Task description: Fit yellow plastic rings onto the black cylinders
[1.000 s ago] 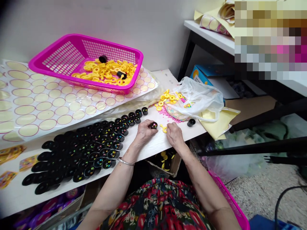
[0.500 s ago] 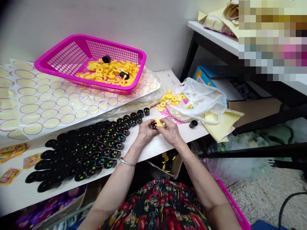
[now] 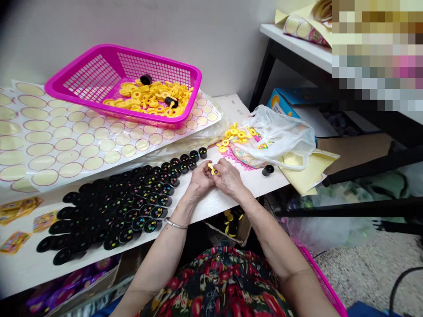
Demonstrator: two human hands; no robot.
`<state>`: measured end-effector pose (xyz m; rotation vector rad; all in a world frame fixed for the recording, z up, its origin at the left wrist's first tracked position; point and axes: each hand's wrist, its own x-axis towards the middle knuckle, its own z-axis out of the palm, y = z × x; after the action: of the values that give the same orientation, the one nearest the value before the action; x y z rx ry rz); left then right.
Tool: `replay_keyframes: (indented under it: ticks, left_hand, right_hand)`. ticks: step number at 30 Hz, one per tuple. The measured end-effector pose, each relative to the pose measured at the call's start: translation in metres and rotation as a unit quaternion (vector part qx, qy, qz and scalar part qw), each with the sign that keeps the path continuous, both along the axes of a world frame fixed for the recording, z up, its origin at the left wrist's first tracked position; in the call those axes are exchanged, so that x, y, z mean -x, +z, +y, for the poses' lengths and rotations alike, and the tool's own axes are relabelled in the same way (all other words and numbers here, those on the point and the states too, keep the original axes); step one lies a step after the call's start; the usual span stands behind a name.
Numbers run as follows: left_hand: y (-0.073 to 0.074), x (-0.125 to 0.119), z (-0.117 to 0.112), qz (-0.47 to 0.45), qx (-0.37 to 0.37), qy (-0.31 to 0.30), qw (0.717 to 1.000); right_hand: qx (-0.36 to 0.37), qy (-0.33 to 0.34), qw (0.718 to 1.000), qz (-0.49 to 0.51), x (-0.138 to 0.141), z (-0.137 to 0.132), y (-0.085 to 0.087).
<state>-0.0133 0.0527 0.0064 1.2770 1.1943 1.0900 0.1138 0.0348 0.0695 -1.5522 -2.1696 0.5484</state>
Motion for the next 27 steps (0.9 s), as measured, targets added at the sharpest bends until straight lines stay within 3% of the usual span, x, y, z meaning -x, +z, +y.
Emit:
replay_keyframes:
  ticks: [4,8,14,17,21,27]
  left_hand:
    - [0.013,0.006,-0.003,-0.158,0.08,0.015,0.984]
    - [0.012,0.004,-0.005,-0.085,0.094,0.02,0.992]
    - [0.012,0.002,-0.005,0.0,0.048,0.011,0.999]
    - [0.015,0.001,-0.006,0.011,0.04,0.022,0.999]
    - [0.014,-0.005,-0.006,0.01,0.052,0.044,0.998]
    - [0.015,-0.017,-0.008,-0.06,0.126,0.09,0.986]
  right_hand:
    - [-0.002,-0.006,0.998,0.069,0.002,0.002,-0.006]
    - [0.01,-0.046,0.976,0.214,0.001,0.003,-0.018]
    - [0.132,-0.117,0.88,0.442,0.003,0.0,-0.031]
    - [0.183,-0.166,0.841,0.482,0.01,-0.001,-0.033]
    - [0.199,-0.215,0.805,0.517,0.018,0.002,-0.038]
    - [0.234,-0.252,0.783,0.518,0.018,0.005,-0.038]
